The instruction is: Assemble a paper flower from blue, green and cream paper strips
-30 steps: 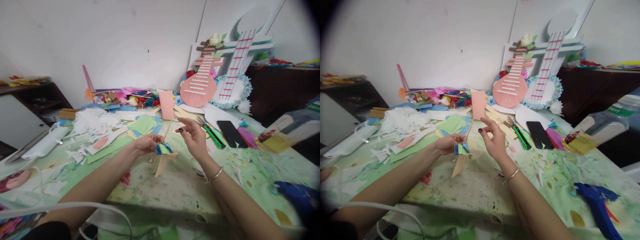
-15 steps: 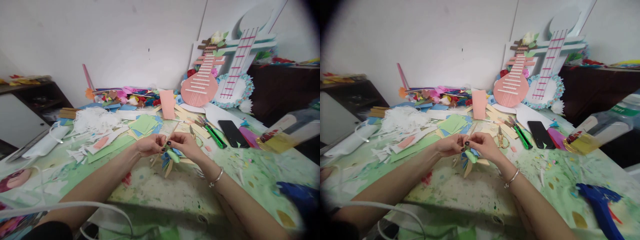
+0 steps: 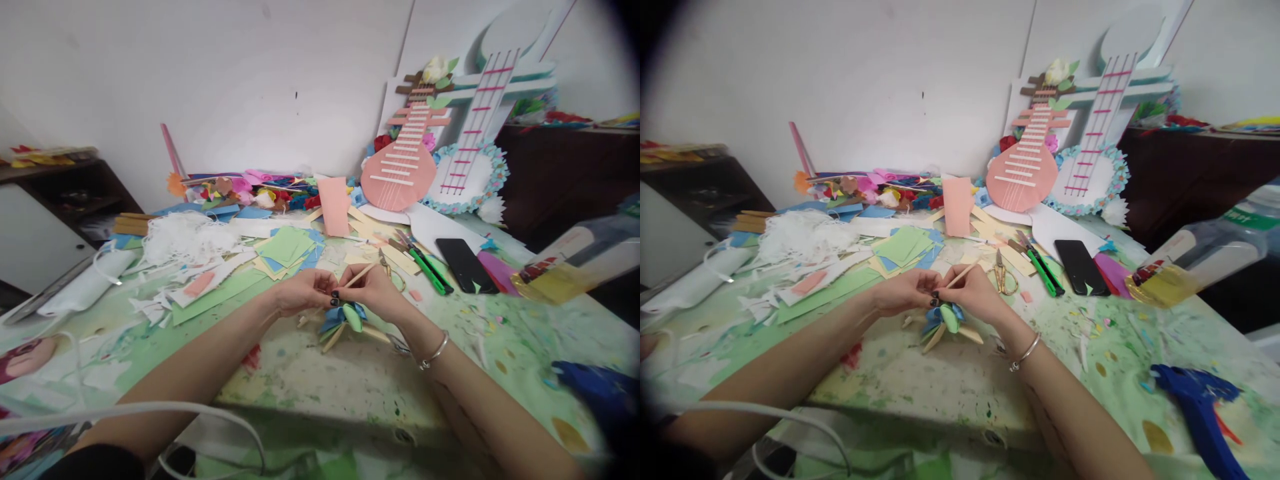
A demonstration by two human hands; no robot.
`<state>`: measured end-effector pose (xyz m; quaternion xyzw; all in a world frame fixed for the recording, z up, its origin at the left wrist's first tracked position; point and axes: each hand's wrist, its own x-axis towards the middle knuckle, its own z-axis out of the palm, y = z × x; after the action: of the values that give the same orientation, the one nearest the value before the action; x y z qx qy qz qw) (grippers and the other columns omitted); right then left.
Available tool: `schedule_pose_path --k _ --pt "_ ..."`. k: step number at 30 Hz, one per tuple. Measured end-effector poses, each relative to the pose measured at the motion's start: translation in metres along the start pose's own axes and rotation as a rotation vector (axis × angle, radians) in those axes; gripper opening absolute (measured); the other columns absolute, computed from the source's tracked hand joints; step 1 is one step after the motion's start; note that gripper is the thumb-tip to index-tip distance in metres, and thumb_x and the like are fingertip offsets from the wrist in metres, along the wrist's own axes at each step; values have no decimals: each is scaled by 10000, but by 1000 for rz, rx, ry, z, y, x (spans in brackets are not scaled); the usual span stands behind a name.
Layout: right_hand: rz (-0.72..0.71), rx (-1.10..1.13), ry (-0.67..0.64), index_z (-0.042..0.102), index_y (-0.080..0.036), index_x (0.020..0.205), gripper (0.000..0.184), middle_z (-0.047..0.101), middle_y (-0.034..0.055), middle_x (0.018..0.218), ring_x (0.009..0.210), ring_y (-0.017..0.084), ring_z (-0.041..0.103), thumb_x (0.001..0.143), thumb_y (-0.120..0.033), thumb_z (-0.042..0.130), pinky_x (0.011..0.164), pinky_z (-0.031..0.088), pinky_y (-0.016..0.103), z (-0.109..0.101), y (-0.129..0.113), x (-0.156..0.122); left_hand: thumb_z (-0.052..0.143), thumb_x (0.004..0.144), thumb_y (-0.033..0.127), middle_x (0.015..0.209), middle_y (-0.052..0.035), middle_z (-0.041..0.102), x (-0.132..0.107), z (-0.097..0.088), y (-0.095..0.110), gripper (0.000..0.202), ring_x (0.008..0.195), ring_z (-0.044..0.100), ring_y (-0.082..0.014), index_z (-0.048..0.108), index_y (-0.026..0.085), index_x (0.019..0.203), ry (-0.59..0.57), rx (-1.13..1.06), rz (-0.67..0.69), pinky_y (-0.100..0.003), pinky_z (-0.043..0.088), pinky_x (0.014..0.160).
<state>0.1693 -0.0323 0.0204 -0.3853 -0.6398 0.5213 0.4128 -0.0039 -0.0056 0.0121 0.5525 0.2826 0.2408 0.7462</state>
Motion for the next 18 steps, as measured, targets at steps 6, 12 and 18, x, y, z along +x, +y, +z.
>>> schedule_pose_path --k 6,12,18 --pt "-25 -27 33 573 -124 639 174 556 -13 544 481 73 471 616 -248 692 436 325 187 -4 2 1 667 698 258 712 -34 583 -6 -10 6 223 624 506 -83 612 76 814 -63 188 -12 -194 387 597" --pt "-15 -3 12 556 -127 629 198 559 -14 552 490 75 478 596 -249 709 452 340 192 -4 0 0 712 607 261 590 7 526 -2 1 2 239 552 451 -74 537 103 645 43 242 32 -182 325 525" --pt "-2 22 5 559 -119 617 165 552 -19 544 490 66 468 592 -208 696 456 335 185 -2 -1 0 693 576 229 537 42 455 0 6 -3 242 478 380 -50 480 119 611 112 228 16 -176 233 451"
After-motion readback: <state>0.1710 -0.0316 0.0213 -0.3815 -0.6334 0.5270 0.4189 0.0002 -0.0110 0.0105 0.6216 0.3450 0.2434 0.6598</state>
